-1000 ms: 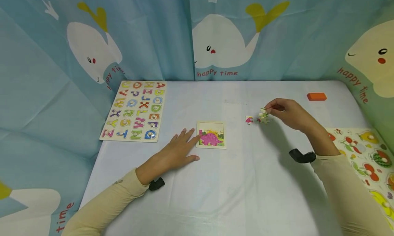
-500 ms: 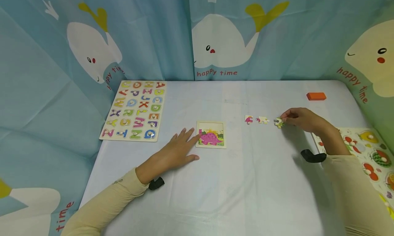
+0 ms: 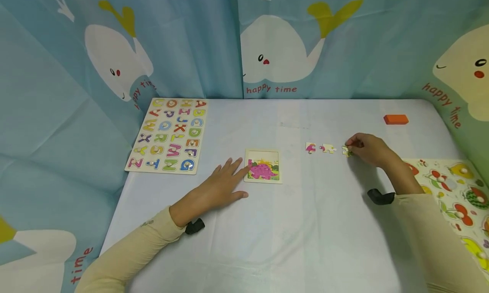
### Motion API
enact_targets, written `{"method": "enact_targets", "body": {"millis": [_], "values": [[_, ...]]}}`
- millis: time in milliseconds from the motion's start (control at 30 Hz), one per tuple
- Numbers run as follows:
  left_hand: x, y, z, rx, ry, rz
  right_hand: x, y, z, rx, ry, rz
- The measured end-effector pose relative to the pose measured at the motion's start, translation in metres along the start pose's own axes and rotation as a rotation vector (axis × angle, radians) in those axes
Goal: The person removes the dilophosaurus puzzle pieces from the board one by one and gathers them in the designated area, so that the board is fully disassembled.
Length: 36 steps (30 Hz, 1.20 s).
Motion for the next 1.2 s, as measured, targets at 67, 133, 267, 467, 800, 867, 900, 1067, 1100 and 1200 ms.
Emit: {"method": "enact_targets", "body": {"millis": [67,133,267,467,800,867,900,1067,1100,1200], "values": [[0.0,0.0,0.0,-0.002,0.0,0.003,0.001,-0.002,0.0,0.002,0.007,0.003],[-0.001,0.0,0.0,-0.004,0.0,0.009,0.001,-0.004,0.0,0.003,0.014,0.011],[0.0,0.0,0.0,-0.007,-0.003,0.01,0.001,-0.009,-0.001,-0.002,0.033,0.015],[0.001,-0.001,-0.001,-0.01,-0.004,0.007,0.001,-0.039,-0.003,-0.075,0.095,-0.023],[0.001,-0.001,0.0,-0.002,0.005,-0.004,0.036,-0.132,-0.013,-0.244,0.067,-0.068],[0.0,0.0,0.0,0.0,0.005,-0.002,0.047,-0.147,-0.015,-0.277,0.054,-0.072],[0.0,0.0,0.0,-0.001,0.004,-0.002,0.052,-0.155,-0.017,-0.293,0.049,-0.069],[-0.001,0.001,0.0,-0.001,-0.001,-0.004,0.084,-0.186,-0.021,-0.365,-0.001,-0.059],[-0.001,0.0,0.0,0.0,-0.002,-0.006,0.091,-0.191,-0.022,-0.374,-0.017,-0.059],[-0.001,0.0,0.0,0.002,0.001,-0.01,0.107,-0.205,-0.023,-0.388,-0.063,-0.061]]}}
Point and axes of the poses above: each hand's wrist, its own z-axis away from the middle knuckle, its own x-axis out of the palm, y = z × x, the point moved 6 cm from there along -z, towards the middle knuckle, and after that the axes turned 4 degrees about -x, right-handed, at the moved point
